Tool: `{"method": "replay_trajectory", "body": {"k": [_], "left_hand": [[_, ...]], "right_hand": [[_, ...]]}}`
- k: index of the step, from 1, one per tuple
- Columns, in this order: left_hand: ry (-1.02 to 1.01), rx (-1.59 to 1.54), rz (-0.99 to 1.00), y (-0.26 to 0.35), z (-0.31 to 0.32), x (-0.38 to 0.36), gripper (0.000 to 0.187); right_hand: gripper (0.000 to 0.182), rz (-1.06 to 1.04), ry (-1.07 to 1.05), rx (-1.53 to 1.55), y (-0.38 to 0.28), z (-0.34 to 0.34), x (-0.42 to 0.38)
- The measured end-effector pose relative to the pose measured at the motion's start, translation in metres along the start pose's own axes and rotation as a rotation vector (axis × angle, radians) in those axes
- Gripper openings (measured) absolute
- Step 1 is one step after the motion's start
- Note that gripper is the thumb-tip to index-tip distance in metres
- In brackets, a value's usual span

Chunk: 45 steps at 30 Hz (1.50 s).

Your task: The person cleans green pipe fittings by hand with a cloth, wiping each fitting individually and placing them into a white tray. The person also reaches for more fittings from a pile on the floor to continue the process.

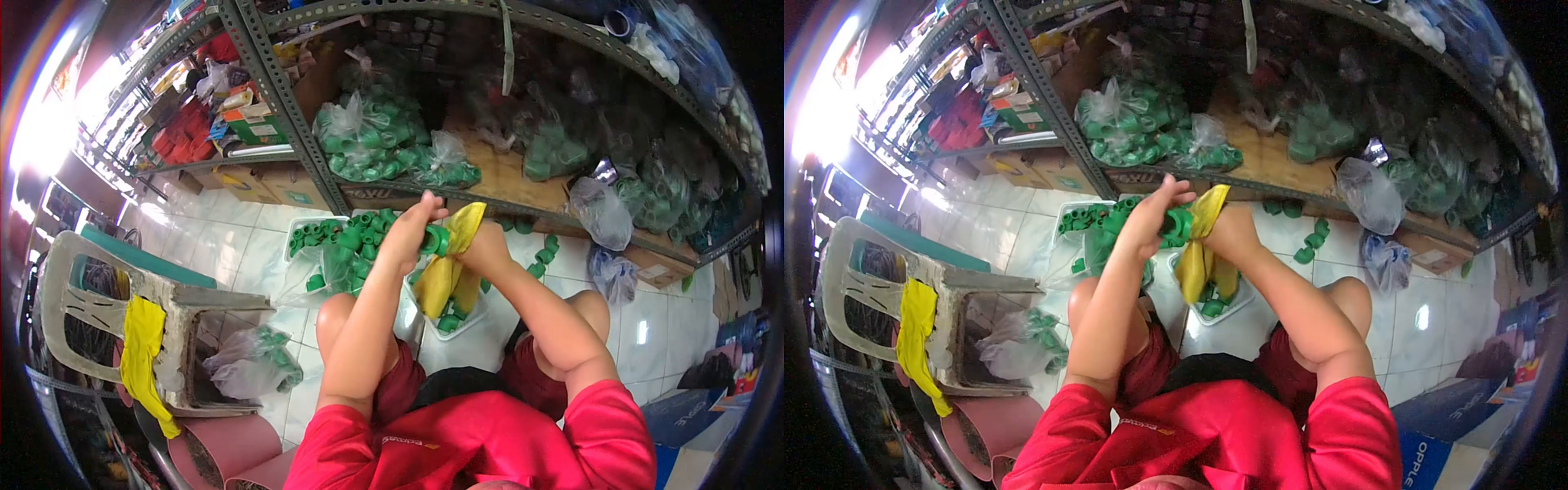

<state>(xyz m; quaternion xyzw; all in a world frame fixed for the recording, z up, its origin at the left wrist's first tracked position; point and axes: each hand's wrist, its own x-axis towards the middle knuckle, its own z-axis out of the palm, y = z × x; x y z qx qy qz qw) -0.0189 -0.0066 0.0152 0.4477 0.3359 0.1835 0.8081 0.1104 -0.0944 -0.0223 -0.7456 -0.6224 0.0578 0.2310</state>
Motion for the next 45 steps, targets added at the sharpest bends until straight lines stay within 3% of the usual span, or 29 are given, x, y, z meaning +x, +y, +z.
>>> {"method": "replay_trajectory", "body": {"k": [2,4,7,8,10,11,12,14,15,17,20,21,24,26,28,29,31,34,35,36,37,38,39,40,41,43,45], "left_hand": [[-0.018,0.188,0.287,-0.019,-0.004,0.014,0.042],[-0.077,0.219,0.344,-0.021,0.0,0.016,0.046],[-0.217,0.183,0.483,-0.009,0.012,0.005,0.049],[-0.218,0.178,0.485,-0.009,0.013,0.006,0.049],[-0.314,0.223,0.676,-0.008,0.016,0.009,0.05],[-0.313,0.223,0.675,-0.008,0.016,0.009,0.05],[-0.308,0.151,0.623,-0.008,0.016,0.01,0.045],[-0.306,0.077,0.566,-0.011,0.012,0.016,0.041],[-0.193,0.072,0.407,-0.016,0.002,0.025,0.039],[0.057,0.132,0.106,-0.006,0.006,0.011,0.047],[0.099,0.282,0.232,-0.027,-0.003,0.028,0.042],[0.104,0.467,0.331,-0.043,-0.009,0.038,0.036],[0.111,0.304,0.487,-0.047,-0.001,0.035,0.034],[0.145,0.289,0.489,-0.043,0.009,0.031,0.036],[0.272,0.341,0.759,-0.043,0.014,0.03,0.041],[0.225,0.291,0.765,-0.04,0.015,0.03,0.046],[0.184,0.27,0.809,-0.032,0.02,0.023,0.048],[0.111,0.278,0.861,-0.023,0.021,0.018,0.051],[0.089,0.177,0.86,-0.023,0.019,0.02,0.05],[0.07,0.074,0.856,-0.025,0.018,0.021,0.05],[0.156,-0.026,0.796,-0.028,0.023,0.018,0.037],[0.156,-0.025,0.796,-0.028,0.022,0.016,0.037],[0.2,-0.005,0.62,-0.027,0.02,0.014,0.039],[0.243,0.015,0.446,-0.026,0.02,0.012,0.044],[0.312,-0.059,0.403,-0.022,0.031,0.002,0.051],[0.3,-0.066,0.428,-0.029,0.023,0.013,0.051],[0.293,-0.167,0.487,-0.035,0.016,0.024,0.048]], "right_hand": [[0.02,-0.124,0.201,0.058,0.002,0.008,-0.004],[0.02,-0.044,0.116,0.043,0.007,0.006,0.0],[0.024,0.196,-0.098,0.93,0.015,0.009,0.007],[0.024,0.196,-0.1,0.926,0.016,0.008,0.008],[0.024,0.541,-0.383,1.745,0.011,0.002,0.009],[0.024,0.53,-0.383,1.771,0.006,-0.003,0.009],[0.024,0.53,-0.382,1.772,0.008,-0.003,0.01],[0.022,0.176,-0.149,1.154,0.012,-0.005,0.01],[0.022,0.175,-0.149,1.15,0.014,-0.009,0.01],[0.02,0.083,-0.039,0.098,0.009,-0.02,0.01],[0.02,-0.073,0.126,0.058,-0.002,-0.005,-0.001],[0.02,-0.119,0.199,0.05,-0.003,0.003,-0.003],[0.021,-0.03,0.242,0.319,0.001,0.025,-0.01],[0.021,0.005,0.269,0.38,0.005,0.041,-0.008],[0.022,0.21,0.111,1.05,0.009,0.052,-0.005],[0.022,0.209,0.109,1.048,-0.003,0.041,-0.004],[0.026,0.67,-0.101,1.656,-0.025,0.016,-0.006],[0.031,0.492,-0.134,1.479,-0.024,0.002,-0.004],[0.029,0.215,-0.029,1.088,-0.017,-0.001,-0.003],[0.029,0.218,-0.032,1.085,-0.011,0.001,-0.002],[0.025,0.127,0.058,0.827,-0.007,0.003,0.001],[0.023,0.036,0.147,0.568,-0.004,0.003,0.003],[0.024,-0.056,0.208,0.397,-0.002,0.003,0.003],[0.024,-0.056,0.211,0.397,-0.004,0.0,0.002],[0.023,-0.055,0.214,0.351,-0.006,-0.003,0.0],[0.023,-0.057,0.216,0.307,-0.007,-0.005,0.001],[0.025,-0.2,0.172,0.499,-0.003,-0.006,0.002]]}}
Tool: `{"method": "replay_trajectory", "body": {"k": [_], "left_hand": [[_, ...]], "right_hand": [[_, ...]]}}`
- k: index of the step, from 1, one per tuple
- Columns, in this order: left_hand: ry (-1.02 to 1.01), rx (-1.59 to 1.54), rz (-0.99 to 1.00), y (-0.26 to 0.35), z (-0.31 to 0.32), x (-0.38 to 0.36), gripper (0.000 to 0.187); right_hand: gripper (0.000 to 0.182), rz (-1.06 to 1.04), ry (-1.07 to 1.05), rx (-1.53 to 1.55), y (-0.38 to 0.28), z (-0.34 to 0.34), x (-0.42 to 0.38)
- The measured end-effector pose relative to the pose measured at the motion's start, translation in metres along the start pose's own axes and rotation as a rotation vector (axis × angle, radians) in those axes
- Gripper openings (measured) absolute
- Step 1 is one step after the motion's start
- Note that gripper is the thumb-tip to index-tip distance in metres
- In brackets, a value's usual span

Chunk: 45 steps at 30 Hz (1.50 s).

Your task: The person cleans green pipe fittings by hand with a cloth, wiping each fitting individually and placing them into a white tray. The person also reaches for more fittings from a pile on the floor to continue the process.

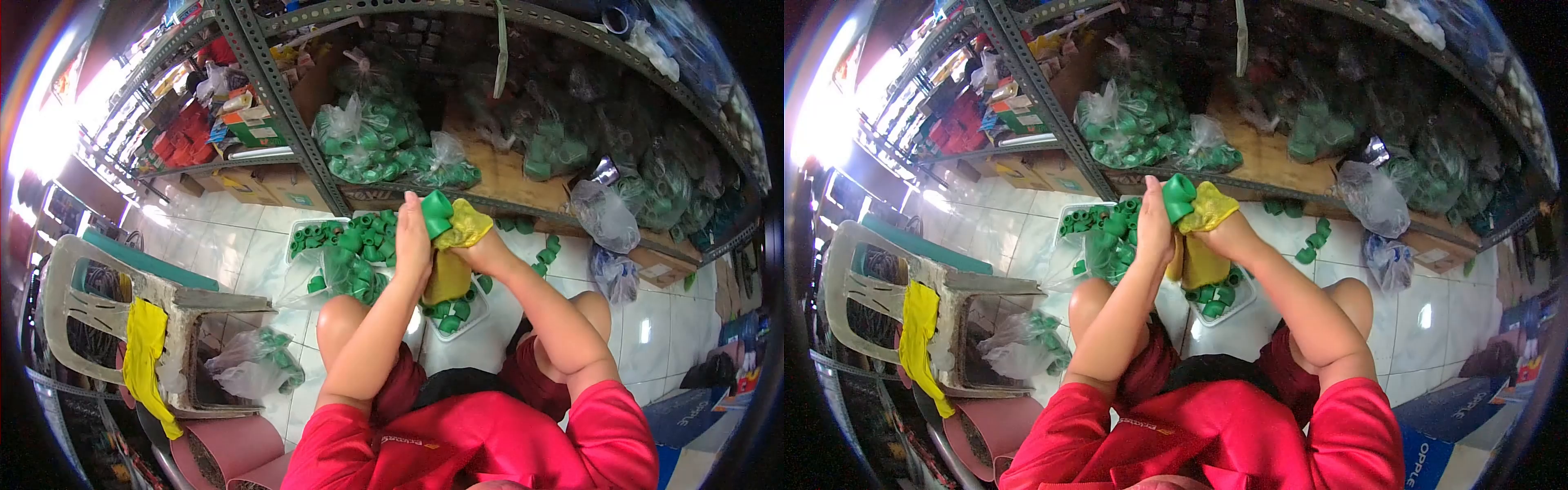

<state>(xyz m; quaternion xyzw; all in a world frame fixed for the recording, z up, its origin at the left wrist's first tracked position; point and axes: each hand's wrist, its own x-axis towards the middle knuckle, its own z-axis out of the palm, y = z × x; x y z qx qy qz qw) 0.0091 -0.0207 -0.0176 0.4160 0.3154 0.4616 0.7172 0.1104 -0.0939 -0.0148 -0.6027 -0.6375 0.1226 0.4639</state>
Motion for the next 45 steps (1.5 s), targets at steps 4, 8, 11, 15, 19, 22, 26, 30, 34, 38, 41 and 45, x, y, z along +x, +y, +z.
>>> {"method": "replay_trajectory", "body": {"k": [4,8,11,15,19,22,26,30,34,38,41,45], "left_hand": [[-0.123,-0.22,-0.267,0.027,-0.01,0.012,0.056],[-0.139,-0.033,-0.341,0.039,-0.01,0.01,0.057],[-0.276,0.314,-0.319,0.031,-0.009,0.005,0.053],[-0.206,0.566,-0.037,0.015,-0.004,-0.002,0.049],[-0.238,0.951,0.158,0.024,-0.001,-0.011,0.045],[-0.244,0.968,0.294,0.034,0.005,-0.02,0.035],[-0.263,1.023,0.643,0.036,0.0,-0.021,0.026],[-0.24,0.616,0.481,0.023,-0.002,-0.012,0.031],[-0.128,0.146,-0.428,0.032,-0.008,-0.001,0.044],[-0.296,-0.098,-0.448,0.022,-0.014,0.003,0.038],[-0.333,-0.17,-0.262,0.018,-0.011,0.004,0.044],[-0.414,-0.113,-0.085,0.022,-0.006,0.005,0.045]], "right_hand": [[0.027,0.217,-0.114,0.314,0.002,-0.032,0.009],[0.03,0.202,0.1,0.236,0.006,-0.045,0.014],[0.037,-0.116,0.117,-0.182,-0.001,-0.043,0.01],[0.032,-0.099,0.0,-0.274,-0.006,-0.034,0.006],[0.023,0.116,-0.227,-0.211,0.008,-0.028,0.001],[0.018,0.291,-0.131,0.2,0.005,-0.018,-0.002],[0.023,0.52,-0.202,0.725,-0.006,-0.017,0.001],[0.025,0.528,-0.172,0.681,0.004,-0.011,0.006],[0.028,0.095,0.005,-0.165,-0.005,-0.008,-0.004],[0.028,-0.051,0.101,-0.166,-0.024,-0.008,-0.004],[0.027,0.021,0.092,-0.231,-0.009,-0.002,-0.009],[0.024,0.348,0.013,0.239,0.016,0.015,-0.004]]}}
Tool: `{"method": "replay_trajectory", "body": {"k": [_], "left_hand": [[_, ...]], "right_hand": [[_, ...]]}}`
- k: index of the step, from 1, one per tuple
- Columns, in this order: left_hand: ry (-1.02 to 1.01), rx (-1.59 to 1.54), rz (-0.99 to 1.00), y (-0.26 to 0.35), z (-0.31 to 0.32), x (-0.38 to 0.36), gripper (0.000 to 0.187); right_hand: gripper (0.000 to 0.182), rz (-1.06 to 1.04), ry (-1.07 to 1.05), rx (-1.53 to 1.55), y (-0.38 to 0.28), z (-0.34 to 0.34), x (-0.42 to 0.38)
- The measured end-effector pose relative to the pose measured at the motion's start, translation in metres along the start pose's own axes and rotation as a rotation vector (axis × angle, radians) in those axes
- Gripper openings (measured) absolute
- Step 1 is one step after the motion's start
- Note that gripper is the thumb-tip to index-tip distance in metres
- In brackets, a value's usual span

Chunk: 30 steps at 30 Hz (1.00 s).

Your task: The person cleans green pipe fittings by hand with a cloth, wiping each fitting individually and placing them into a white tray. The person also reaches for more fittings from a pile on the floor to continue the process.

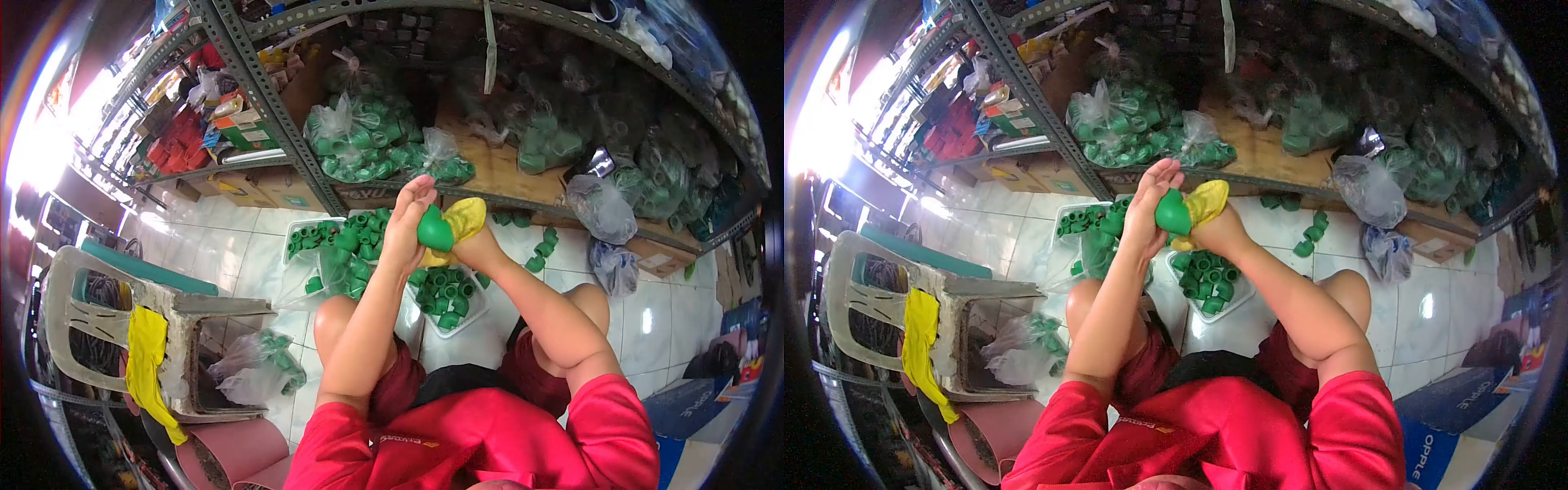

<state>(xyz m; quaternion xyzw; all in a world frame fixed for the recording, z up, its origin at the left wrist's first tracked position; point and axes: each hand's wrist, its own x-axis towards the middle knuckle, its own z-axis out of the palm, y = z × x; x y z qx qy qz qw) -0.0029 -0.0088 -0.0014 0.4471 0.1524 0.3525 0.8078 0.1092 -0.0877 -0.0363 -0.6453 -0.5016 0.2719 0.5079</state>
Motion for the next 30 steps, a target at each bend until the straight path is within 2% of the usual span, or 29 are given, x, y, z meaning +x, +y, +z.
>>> {"method": "replay_trajectory", "body": {"k": [1,3,4,6,7,8,10,11,13,16,18,19,20,21,22,23,24,26,27,29,30], "left_hand": [[0.001,-0.002,0.001,0.001,0.002,-0.001,0.045],[-0.095,0.207,0.171,0.004,0.006,-0.002,0.045],[-0.097,0.209,0.17,0.006,0.006,-0.003,0.045],[-0.265,0.38,0.194,0.011,0.003,-0.005,0.043],[-0.253,0.381,0.206,0.012,0.003,-0.005,0.04],[-0.252,0.381,0.209,0.013,0.002,-0.005,0.04],[-0.066,0.2,-0.028,0.015,0.001,-0.004,0.04],[0.065,0.179,-0.157,0.018,0.003,-0.005,0.04],[0.088,0.206,-0.18,0.012,-0.004,-0.005,0.039],[0.073,0.321,-0.17,0.004,-0.008,-0.003,0.043],[-0.082,0.294,-0.056,0.009,-0.002,-0.006,0.053],[-0.127,0.286,-0.016,0.01,-0.001,-0.005,0.061],[-0.126,0.283,-0.017,0.012,0.002,-0.006,0.061],[-0.164,0.274,0.083,0.013,0.006,-0.006,0.059],[-0.202,0.264,0.184,0.014,0.009,-0.006,0.058],[-0.202,0.263,0.184,0.014,0.01,-0.006,0.058],[-0.228,0.204,0.199,0.013,0.012,-0.007,0.054],[-0.255,0.148,0.214,0.015,0.013,-0.007,0.051],[-0.19,0.098,0.207,0.018,0.014,-0.007,0.047],[-0.053,-0.029,0.206,0.02,0.016,-0.005,0.041],[-0.053,-0.03,0.206,0.02,0.014,-0.006,0.041]], "right_hand": [[0.024,0.0,-0.002,-0.002,-0.006,0.0,-0.001],[0.024,0.367,-0.291,0.663,-0.019,0.0,-0.004],[0.024,0.366,-0.289,0.666,-0.015,0.002,-0.005],[0.025,0.369,-0.396,0.793,-0.003,0.009,-0.007],[0.025,0.368,-0.397,0.791,-0.005,0.007,-0.006],[0.022,0.207,-0.344,0.482,-0.009,0.004,-0.004],[0.019,-0.112,-0.217,-0.132,-0.017,-0.002,-0.001],[0.019,-0.115,-0.212,-0.131,-0.02,-0.002,-0.003],[0.019,-0.258,0.012,-0.651,-0.023,0.001,-0.011],[0.019,-0.273,0.062,-0.491,-0.018,0.006,-0.02],[0.019,-0.253,0.05,-0.506,-0.015,0.008,-0.018],[0.02,-0.04,-0.056,-0.125,-0.015,0.009,-0.016],[0.021,0.174,-0.159,0.255,-0.014,0.009,-0.015],[0.021,0.174,-0.158,0.254,-0.009,0.011,-0.013],[0.023,0.379,-0.25,0.629,-0.005,0.015,-0.01],[0.025,0.585,-0.338,1.006,-0.002,0.017,-0.008],[0.025,0.587,-0.338,1.005,0.0,0.019,-0.009],[0.022,0.468,-0.204,0.93,-0.012,0.021,-0.012],[0.022,0.469,-0.205,0.932,-0.009,0.02,-0.01],[0.02,-0.102,-0.035,0.104,0.0,0.014,-0.004],[0.02,-0.1,-0.035,0.103,0.003,0.013,-0.005]]}}
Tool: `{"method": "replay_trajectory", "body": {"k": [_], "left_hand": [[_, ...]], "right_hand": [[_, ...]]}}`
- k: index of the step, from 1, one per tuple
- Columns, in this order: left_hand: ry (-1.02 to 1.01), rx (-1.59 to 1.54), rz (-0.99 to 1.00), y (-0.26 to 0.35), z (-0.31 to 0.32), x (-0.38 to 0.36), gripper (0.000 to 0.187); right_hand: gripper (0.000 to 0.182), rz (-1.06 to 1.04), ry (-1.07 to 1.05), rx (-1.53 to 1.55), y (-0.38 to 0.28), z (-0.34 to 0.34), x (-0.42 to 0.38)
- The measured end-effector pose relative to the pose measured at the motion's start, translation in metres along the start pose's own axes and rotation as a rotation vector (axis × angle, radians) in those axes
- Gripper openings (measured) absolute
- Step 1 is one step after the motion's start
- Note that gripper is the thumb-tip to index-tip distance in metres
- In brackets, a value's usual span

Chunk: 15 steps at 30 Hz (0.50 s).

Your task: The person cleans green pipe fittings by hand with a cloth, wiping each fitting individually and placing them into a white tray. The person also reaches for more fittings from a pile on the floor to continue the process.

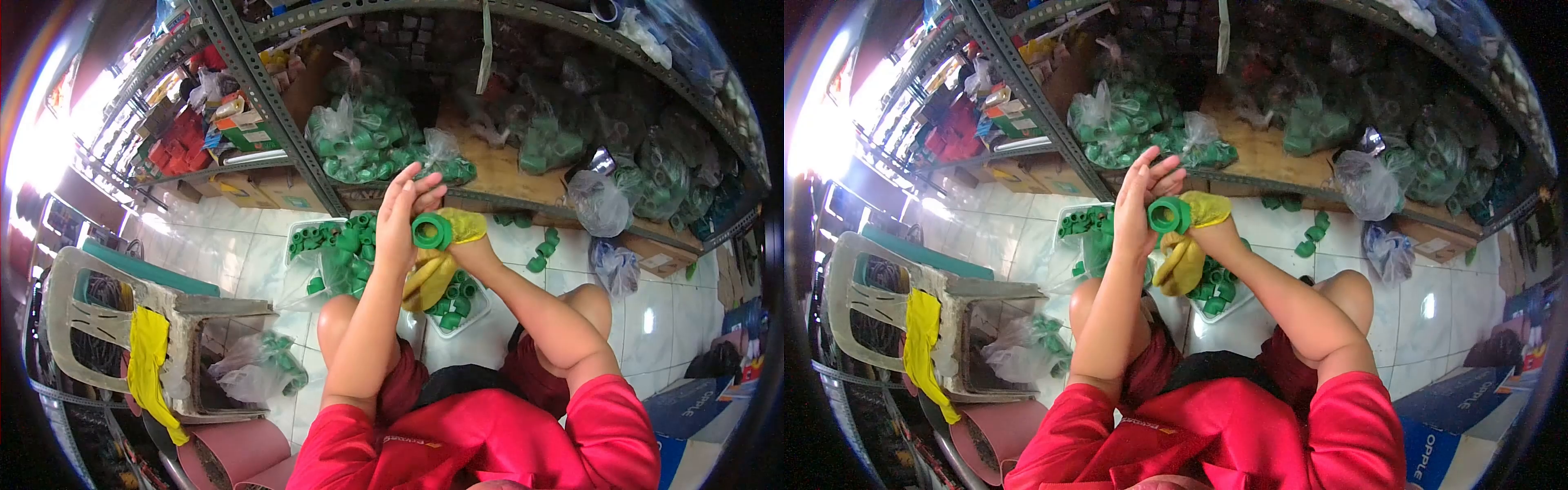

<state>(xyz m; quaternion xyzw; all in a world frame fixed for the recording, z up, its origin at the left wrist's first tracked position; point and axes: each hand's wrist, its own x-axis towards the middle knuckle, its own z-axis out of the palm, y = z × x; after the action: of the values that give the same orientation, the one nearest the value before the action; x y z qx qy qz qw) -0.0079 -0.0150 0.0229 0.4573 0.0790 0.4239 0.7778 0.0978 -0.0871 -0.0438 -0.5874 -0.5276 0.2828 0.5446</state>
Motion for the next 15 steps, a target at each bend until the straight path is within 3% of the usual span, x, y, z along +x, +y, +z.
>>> {"method": "replay_trajectory", "body": {"k": [2,4,6,8,10,13,14,15], "left_hand": [[0.181,0.018,-0.209,0.002,-0.007,-0.001,0.04],[0.215,0.033,-0.271,0.002,-0.007,-0.003,0.04],[0.17,0.33,-0.273,0.003,0.0,-0.009,0.04],[0.119,0.342,-0.273,-0.006,-0.011,-0.008,0.041],[-0.059,0.339,-0.21,-0.002,-0.011,-0.006,0.045],[-0.136,0.425,-0.13,0.003,-0.003,-0.005,0.042],[-0.184,0.5,-0.099,0.004,-0.002,-0.005,0.04],[-0.184,0.499,-0.101,0.001,-0.003,-0.004,0.04]], "right_hand": [[0.017,-0.156,0.215,-0.212,0.0,-0.003,0.0],[0.018,-0.134,0.207,-0.368,-0.008,-0.008,0.0],[0.019,-0.194,0.212,-0.55,-0.019,-0.01,-0.002],[0.019,-0.188,0.194,-0.516,-0.001,-0.008,-0.001],[0.018,-0.184,0.18,-0.485,0.005,-0.007,0.0],[0.016,0.556,-0.007,0.608,-0.028,-0.007,0.0],[0.016,0.558,-0.007,0.608,-0.027,-0.007,0.001],[0.016,0.624,-0.129,0.891,-0.024,-0.007,0.002]]}}
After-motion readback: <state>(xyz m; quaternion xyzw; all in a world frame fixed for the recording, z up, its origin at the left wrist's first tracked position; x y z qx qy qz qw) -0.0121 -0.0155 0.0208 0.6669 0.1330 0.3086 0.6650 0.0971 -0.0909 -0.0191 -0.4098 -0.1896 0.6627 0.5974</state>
